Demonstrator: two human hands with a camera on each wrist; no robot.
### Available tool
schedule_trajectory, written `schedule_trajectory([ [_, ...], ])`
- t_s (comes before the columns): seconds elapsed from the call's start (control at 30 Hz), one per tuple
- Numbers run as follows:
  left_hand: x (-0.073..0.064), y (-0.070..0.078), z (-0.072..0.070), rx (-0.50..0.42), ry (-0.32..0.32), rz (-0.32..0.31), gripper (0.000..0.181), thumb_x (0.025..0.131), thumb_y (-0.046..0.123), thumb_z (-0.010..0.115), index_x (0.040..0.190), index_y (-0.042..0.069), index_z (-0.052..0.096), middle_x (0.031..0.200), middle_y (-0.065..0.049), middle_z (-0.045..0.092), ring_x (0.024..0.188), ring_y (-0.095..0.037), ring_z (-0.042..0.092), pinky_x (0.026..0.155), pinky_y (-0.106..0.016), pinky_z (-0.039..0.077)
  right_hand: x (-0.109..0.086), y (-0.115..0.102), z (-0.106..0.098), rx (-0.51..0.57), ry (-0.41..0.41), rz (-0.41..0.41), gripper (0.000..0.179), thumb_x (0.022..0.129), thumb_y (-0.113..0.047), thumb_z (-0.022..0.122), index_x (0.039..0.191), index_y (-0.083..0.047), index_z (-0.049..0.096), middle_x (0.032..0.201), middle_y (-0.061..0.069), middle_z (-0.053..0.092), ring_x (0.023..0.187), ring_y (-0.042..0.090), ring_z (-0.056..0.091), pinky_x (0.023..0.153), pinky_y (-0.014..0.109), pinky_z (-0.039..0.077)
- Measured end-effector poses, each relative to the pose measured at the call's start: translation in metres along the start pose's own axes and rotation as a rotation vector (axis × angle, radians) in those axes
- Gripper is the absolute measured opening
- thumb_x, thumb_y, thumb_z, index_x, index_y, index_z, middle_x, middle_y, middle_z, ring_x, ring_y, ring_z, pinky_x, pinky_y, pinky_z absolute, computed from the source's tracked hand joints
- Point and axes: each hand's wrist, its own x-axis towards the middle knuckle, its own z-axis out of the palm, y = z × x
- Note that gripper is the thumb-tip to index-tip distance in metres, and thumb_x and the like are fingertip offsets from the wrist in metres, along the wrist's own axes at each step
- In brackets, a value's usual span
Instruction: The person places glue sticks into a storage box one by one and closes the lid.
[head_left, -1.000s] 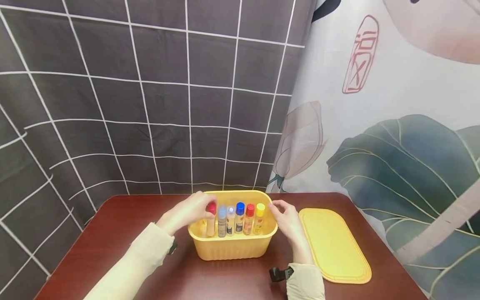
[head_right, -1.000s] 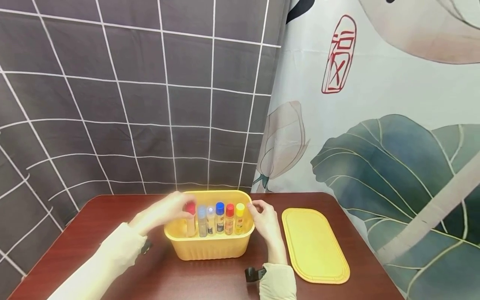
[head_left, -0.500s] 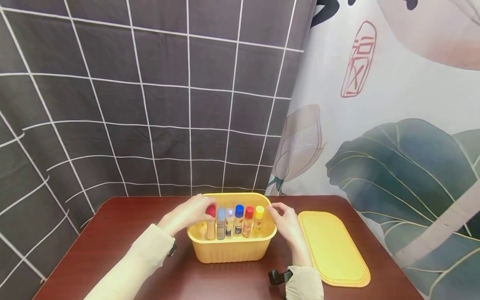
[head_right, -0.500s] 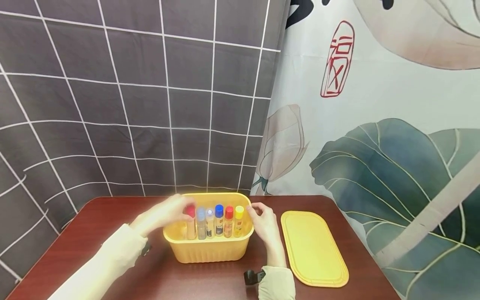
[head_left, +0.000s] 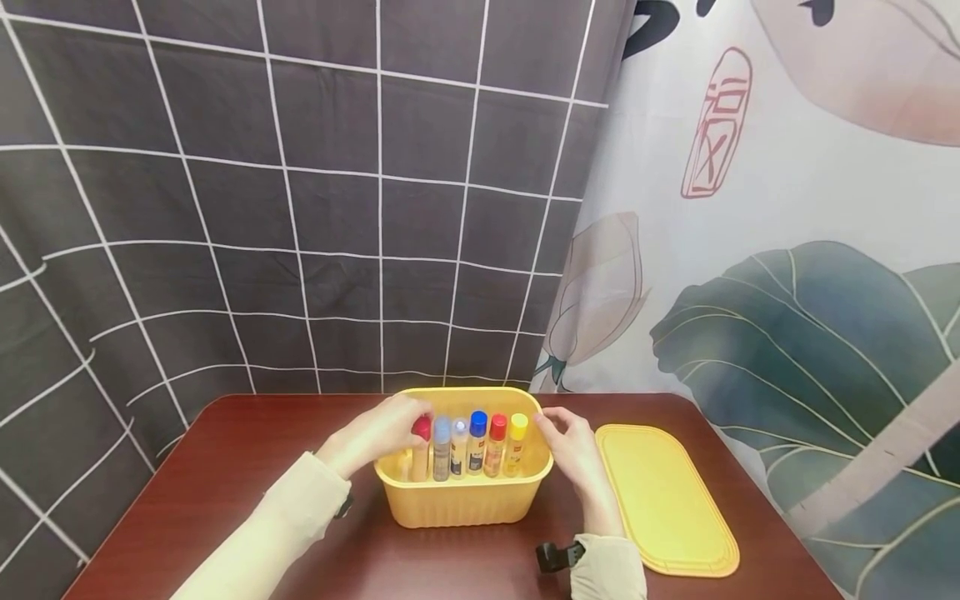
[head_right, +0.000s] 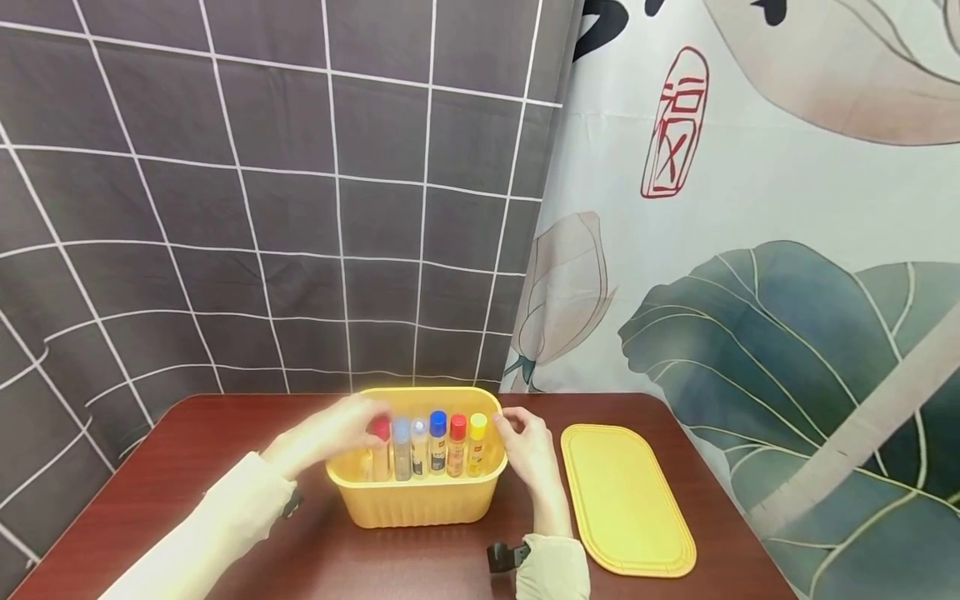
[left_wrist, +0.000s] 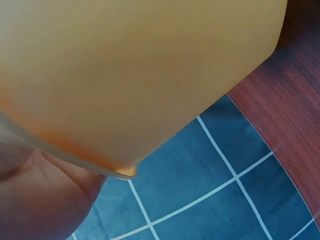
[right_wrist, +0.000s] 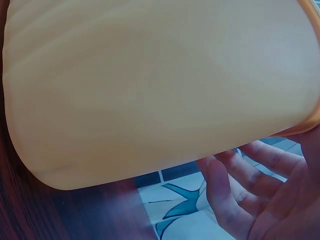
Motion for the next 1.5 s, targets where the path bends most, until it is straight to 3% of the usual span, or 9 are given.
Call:
schedule_trajectory([
  [0.17,-0.001,0.002,-0.001,0.002,0.003,-0.005,0.025,0.075,0.011,0.085,0.093,0.011,0.068,0.074,0.009,0.057,0.072,-0.012,0.055,0.069,-0.029,0.052,0.0,-0.001,0.001,0.006,0.009,-0.015,0.028,0.094,-0.023,0.066,0.109,0.0,0.069,0.098,0.012,0.068,0.086,0.026,0.064,0.078,0.038,0.054],
  [0.4,-0.002,0.002,0.001,-0.013,0.019,0.003,0.024,0.075,0.015,0.085,0.091,0.009,0.069,0.072,0.008,0.057,0.067,-0.011,0.053,0.063,-0.027,0.05,-0.002,-0.002,0.0,0.007,0.005,-0.018,0.027,0.094,-0.021,0.066,0.11,0.001,0.069,0.099,0.013,0.068,0.086,0.025,0.064,0.077,0.035,0.054],
  [0.5,-0.003,0.001,0.003,-0.015,0.036,-0.004,0.026,0.075,0.016,0.085,0.095,0.008,0.069,0.077,0.005,0.062,0.071,-0.014,0.056,0.067,-0.03,0.052,-0.002,-0.002,0.0,0.006,0.0,-0.024,0.027,0.094,-0.021,0.066,0.11,0.002,0.068,0.099,0.013,0.068,0.086,0.025,0.064,0.076,0.035,0.054],
  [0.7,-0.009,0.003,0.003,-0.069,0.078,-0.102,0.042,0.076,0.02,0.085,0.111,0.005,0.068,0.103,-0.006,0.068,0.096,-0.024,0.063,0.088,-0.043,0.052,-0.002,0.0,0.001,0.008,-0.002,-0.022,0.028,0.095,-0.022,0.065,0.11,0.001,0.068,0.1,0.013,0.068,0.087,0.024,0.064,0.078,0.037,0.055],
  [0.93,-0.022,0.01,-0.002,-0.097,0.141,-0.175,0.053,0.08,0.028,0.082,0.125,0.007,0.064,0.119,-0.007,0.065,0.112,-0.027,0.059,0.099,-0.046,0.046,0.0,0.002,0.0,0.017,-0.006,-0.014,0.028,0.095,-0.022,0.064,0.11,0.001,0.068,0.1,0.014,0.068,0.089,0.03,0.064,0.078,0.038,0.055],
  [1.07,-0.028,0.014,-0.005,-0.086,0.18,-0.186,0.054,0.083,0.032,0.078,0.129,0.007,0.062,0.129,-0.01,0.061,0.123,-0.031,0.052,0.106,-0.051,0.036,0.0,0.001,0.0,0.008,-0.009,-0.015,0.029,0.095,-0.023,0.064,0.111,0.001,0.068,0.1,0.013,0.068,0.089,0.029,0.064,0.078,0.039,0.055],
  [1.23,-0.036,0.017,-0.006,-0.081,0.224,-0.197,0.058,0.087,0.036,0.073,0.134,0.006,0.057,0.14,-0.016,0.052,0.139,-0.037,0.034,0.113,-0.057,0.021,0.0,0.001,0.0,0.005,-0.001,-0.009,0.027,0.095,-0.022,0.064,0.11,0.0,0.068,0.099,0.014,0.068,0.088,0.029,0.064,0.078,0.039,0.055],
  [1.4,-0.04,0.016,-0.005,-0.042,0.289,-0.227,0.057,0.09,0.039,0.068,0.136,0.007,0.056,0.143,-0.019,0.048,0.141,-0.042,0.026,0.113,-0.06,0.016,0.0,0.0,0.0,0.003,0.001,-0.001,0.028,0.095,-0.023,0.065,0.111,-0.001,0.068,0.101,0.013,0.068,0.088,0.026,0.063,0.08,0.04,0.055],
  [1.5,-0.043,0.016,-0.004,-0.073,0.319,-0.252,0.058,0.091,0.04,0.067,0.137,0.008,0.055,0.146,-0.019,0.046,0.142,-0.042,0.024,0.112,-0.061,0.016,0.0,0.0,0.0,-0.003,0.001,-0.011,0.028,0.095,-0.022,0.065,0.111,0.0,0.068,0.102,0.013,0.068,0.088,0.025,0.063,0.08,0.04,0.054],
])
